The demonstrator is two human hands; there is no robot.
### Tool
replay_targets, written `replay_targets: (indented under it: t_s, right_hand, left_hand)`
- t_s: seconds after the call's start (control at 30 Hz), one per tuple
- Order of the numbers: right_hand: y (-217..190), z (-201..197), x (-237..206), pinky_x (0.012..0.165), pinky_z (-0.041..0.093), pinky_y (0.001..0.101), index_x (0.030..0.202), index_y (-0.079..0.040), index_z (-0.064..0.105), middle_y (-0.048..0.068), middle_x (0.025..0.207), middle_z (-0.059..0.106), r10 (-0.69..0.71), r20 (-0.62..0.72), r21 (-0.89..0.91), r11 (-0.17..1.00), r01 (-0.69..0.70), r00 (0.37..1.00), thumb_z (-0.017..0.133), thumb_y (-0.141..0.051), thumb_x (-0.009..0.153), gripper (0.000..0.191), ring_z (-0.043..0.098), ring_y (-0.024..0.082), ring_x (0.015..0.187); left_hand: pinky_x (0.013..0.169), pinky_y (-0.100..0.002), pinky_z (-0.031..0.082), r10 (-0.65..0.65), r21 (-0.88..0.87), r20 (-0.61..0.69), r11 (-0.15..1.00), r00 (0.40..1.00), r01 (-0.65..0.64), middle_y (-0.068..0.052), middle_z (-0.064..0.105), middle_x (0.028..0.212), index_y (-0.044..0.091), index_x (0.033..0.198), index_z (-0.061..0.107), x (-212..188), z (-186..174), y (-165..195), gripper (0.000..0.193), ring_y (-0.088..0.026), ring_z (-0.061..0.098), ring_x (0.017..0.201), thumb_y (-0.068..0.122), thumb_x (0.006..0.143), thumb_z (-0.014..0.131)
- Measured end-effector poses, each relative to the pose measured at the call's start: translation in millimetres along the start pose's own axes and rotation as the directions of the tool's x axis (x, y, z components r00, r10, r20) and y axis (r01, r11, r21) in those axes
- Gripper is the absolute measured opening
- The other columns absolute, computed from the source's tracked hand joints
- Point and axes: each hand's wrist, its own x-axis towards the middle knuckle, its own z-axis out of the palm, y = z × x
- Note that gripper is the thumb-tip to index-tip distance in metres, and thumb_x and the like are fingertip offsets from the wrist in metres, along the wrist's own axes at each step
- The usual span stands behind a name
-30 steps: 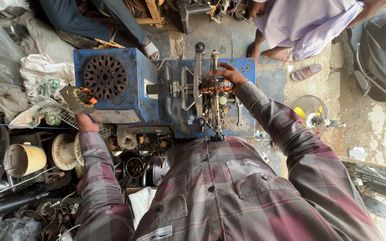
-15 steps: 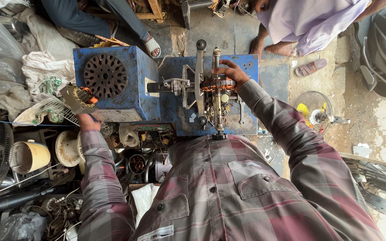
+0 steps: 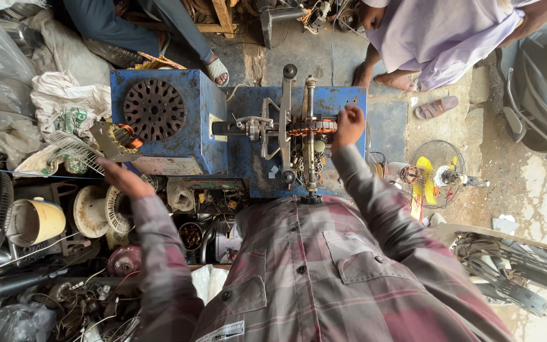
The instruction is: The person operates a blue coil winding machine, holding a fan motor stator in place with one hand while turning a crank with the other to wind copper wire around the stator core. The person repeatedly adjusts the stator and the wire during the process.
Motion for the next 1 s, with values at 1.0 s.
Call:
replay_targets:
  t_s: [1.0]
  right_hand:
    - [-57, -43, -55, 0.112, 0.047, 0.0356, 0.126, -0.005, 0.063, 0.016, 0.146, 0.055, -0.384, 0.397, -0.032, 0.902, 0.431, 0.833, 0.084, -0.018, 0.092, 0.041, 0.056, 0.026, 0.135]
  left_hand:
    - [0.067, -0.043, 0.055, 0.145, 0.126, 0.945, 0.668, 0.295, -0.733, -0.015, 0.071, 0.100, 0.003, 0.121, 0.066, -253, 233, 96, 0.028, -0.034, 0.071, 0.080, 0.018, 0.097, 0.068]
